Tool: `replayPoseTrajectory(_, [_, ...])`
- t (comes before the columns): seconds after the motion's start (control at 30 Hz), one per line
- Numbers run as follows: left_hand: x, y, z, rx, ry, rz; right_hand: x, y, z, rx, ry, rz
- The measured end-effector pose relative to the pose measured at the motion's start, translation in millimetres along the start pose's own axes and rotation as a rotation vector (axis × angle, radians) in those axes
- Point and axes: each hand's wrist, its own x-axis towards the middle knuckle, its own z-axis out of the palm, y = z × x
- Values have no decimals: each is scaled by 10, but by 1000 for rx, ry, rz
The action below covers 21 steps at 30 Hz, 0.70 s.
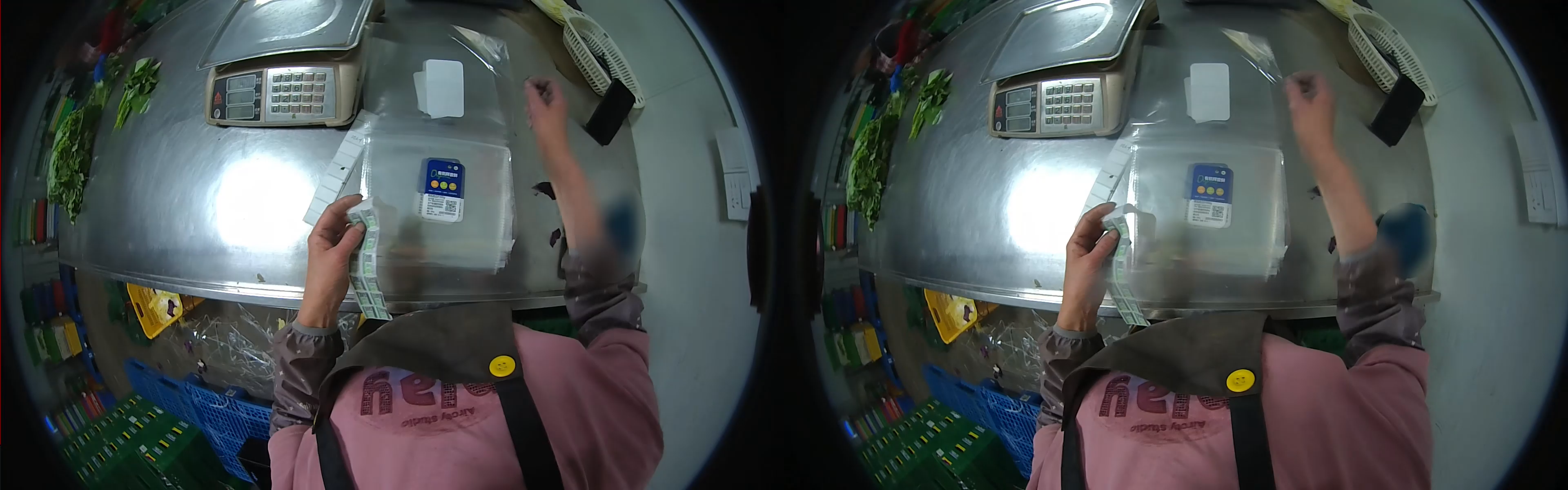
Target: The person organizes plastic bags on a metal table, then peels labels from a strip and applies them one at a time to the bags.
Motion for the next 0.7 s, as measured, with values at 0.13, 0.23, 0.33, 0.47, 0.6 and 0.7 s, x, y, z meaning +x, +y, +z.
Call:
replayPoseTrajectory(0.13, [51, -37, 92, 62, -30, 0, -973, -356, 360, 185, -654, -32])
replayPoseTrajectory(0.23, [48, -34, 187, 103, -63, 13, -1358, -606, 481, 59, -830, -72])
replayPoseTrajectory(0.33, [49, -52, 208, 25, -75, 47, -1463, -539, 583, 34, -734, -256])
replayPoseTrajectory(0.47, [43, -116, 175, 4, -65, 10, -1501, -487, 577, 38, -733, -237])
replayPoseTrajectory(0.6, [36, -166, 151, 87, -18, 40, -1482, -538, 547, 65, -751, -130])
replayPoseTrajectory(0.7, [37, -194, 156, 272, 18, 113, -1400, -563, 514, 25, -768, -219])
